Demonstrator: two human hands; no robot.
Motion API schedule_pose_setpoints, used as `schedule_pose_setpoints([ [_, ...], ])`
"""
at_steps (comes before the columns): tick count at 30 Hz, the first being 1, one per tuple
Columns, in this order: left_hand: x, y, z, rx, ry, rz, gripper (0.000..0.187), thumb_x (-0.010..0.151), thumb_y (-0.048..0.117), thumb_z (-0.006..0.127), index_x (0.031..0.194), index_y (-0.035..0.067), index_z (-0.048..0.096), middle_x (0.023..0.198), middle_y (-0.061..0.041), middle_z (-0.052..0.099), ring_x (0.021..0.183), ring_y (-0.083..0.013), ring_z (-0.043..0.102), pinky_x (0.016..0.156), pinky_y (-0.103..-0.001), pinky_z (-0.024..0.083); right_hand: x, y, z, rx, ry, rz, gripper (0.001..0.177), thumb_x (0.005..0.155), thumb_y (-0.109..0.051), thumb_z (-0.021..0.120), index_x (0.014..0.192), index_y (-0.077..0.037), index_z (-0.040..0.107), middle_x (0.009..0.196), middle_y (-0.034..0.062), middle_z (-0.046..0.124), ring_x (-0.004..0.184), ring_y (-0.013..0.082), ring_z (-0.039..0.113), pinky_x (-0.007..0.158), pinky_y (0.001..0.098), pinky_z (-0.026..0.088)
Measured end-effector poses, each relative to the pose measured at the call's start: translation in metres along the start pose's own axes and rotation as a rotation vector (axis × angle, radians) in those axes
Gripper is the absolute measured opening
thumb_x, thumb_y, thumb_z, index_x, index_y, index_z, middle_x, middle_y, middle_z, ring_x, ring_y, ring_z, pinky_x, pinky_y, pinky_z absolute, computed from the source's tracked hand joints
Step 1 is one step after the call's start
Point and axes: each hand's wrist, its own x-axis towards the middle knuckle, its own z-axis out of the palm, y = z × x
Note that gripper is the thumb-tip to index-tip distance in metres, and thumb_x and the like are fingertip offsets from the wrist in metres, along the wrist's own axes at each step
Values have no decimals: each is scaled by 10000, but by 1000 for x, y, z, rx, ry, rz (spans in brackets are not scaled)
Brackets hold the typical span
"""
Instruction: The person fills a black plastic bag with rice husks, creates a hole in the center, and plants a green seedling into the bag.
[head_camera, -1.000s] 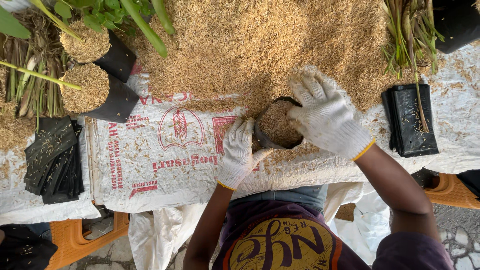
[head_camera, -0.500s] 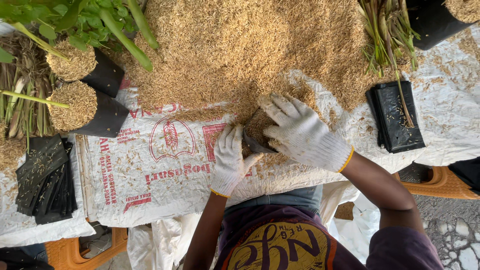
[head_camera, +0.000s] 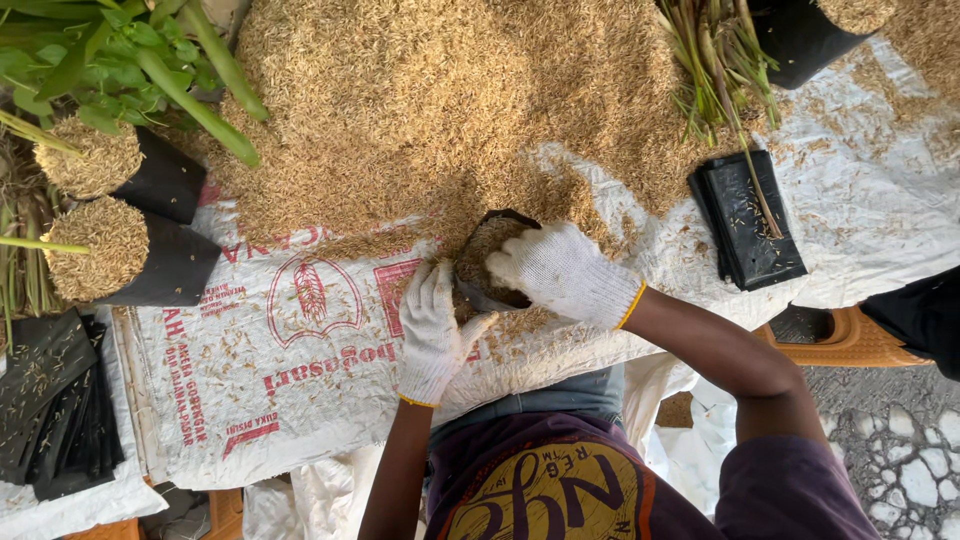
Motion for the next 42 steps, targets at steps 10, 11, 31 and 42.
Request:
schedule_pose_setpoints([
  [10,12,11,-20,21,22,33,1155,719,859,701,1516,32,571,1313,-167,683,1319,-378,644,1127,-522,524,-14,9,-8,73,504,-248,196,889,-101,833,1054,-166,749,927,35,782,785,213,793,662,348,662],
  [11,16,16,-27,41,31,23,1147,799,921,578,1514,23,564,1289,-176,692,1270,-377,670,1106,-527,551,-20,7,-26,147,531,-295,239,909,-59,838,1134,-125,793,1015,74,816,862,246,823,719,370,691],
  [31,-50,6,-61,150,105,-221,403,1083,357,647,1389,97,681,1398,-176,718,1358,-359,665,1096,-492,524,-28,406,149,461,542,966,285,993,-249,701,763,-96,629,741,9,482,673,191,452,533,422,383],
  [42,-49,4,-62,142,78,-214,370,1078,302,660,1375,83,674,1320,-110,740,1302,-378,692,1106,-502,519,0,434,148,430,446,1040,226,985,-392,825,1015,-178,892,798,91,766,768,355,759,577,505,598],
])
